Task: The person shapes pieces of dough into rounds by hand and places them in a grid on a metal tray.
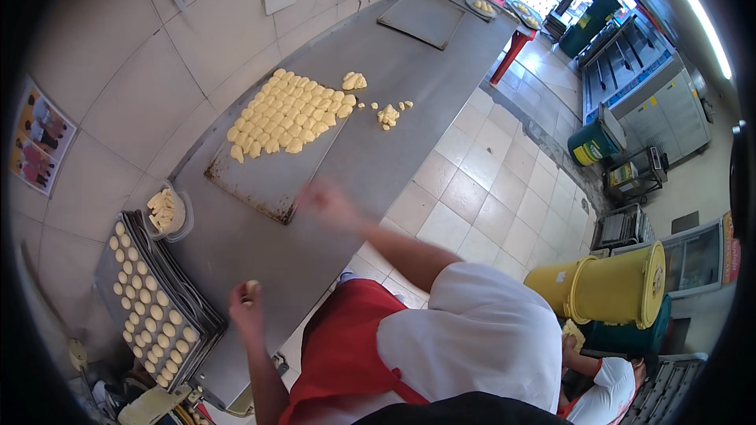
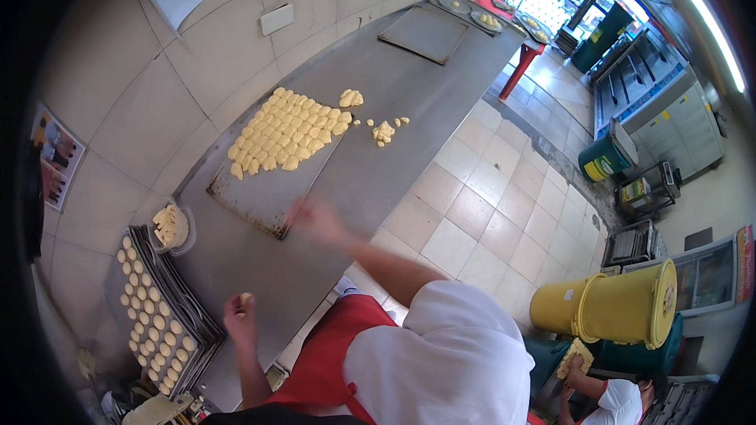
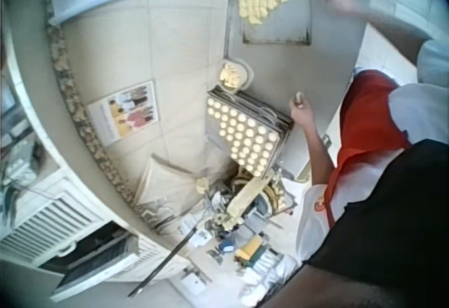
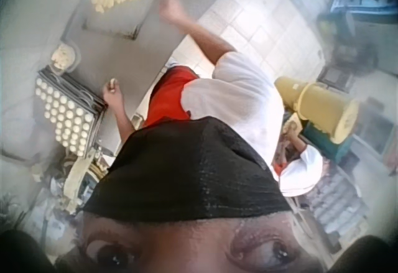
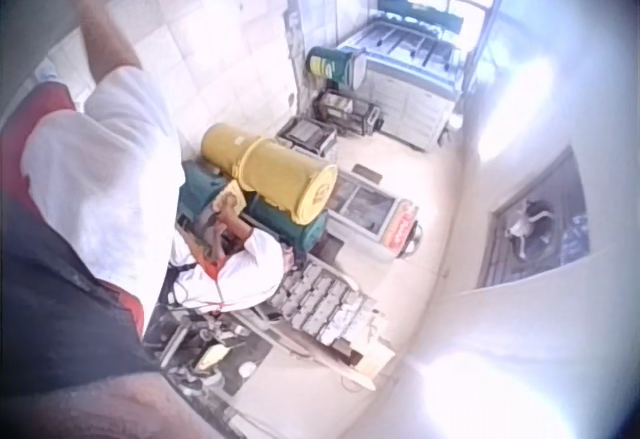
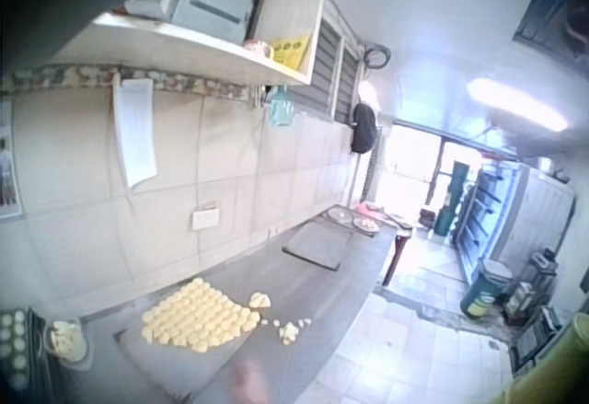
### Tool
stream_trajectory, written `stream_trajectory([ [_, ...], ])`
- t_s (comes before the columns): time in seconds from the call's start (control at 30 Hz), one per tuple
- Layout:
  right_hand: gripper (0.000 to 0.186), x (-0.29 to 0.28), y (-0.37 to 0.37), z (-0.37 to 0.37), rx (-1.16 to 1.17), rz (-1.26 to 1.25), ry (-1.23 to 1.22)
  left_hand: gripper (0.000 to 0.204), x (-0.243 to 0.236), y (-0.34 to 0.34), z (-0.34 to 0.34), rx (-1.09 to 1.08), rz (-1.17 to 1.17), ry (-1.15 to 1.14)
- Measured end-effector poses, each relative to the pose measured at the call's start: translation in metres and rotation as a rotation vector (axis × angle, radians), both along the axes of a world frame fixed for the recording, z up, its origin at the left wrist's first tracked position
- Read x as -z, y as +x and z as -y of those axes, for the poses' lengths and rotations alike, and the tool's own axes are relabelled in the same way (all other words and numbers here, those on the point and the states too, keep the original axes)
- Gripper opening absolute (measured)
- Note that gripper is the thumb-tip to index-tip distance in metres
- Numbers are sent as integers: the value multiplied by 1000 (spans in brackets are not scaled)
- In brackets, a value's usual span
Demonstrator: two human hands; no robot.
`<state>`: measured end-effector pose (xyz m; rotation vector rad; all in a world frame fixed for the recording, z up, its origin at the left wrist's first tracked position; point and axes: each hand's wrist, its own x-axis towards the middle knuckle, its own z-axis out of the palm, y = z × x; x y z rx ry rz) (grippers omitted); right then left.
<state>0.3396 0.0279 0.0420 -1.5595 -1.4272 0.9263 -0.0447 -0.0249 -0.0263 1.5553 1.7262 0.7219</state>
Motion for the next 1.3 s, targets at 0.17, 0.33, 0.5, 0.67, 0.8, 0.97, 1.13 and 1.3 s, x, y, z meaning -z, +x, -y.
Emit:
stream_trajectory([
  [0.17,38,28,-114,37,-388,-323,-322,79,-68,68,32,87,65,94],
  [0.33,17,80,-71,55,-584,575,340,74,37,-25,79,86,-437,199],
  [0.5,26,102,-157,62,-794,578,434,39,52,6,5,235,-434,232],
  [0.67,16,132,-106,-2,-767,519,562,29,38,-42,4,269,-375,183],
  [0.8,20,139,-84,54,-712,634,540,28,74,-34,72,211,-457,363],
  [0.97,22,114,-150,29,-767,735,568,30,73,8,-8,370,-386,367],
  [1.13,20,141,-73,17,-620,651,529,26,65,-33,25,255,-341,356],
  [1.3,28,135,-94,79,-637,693,543,26,65,9,53,356,-388,373],
])
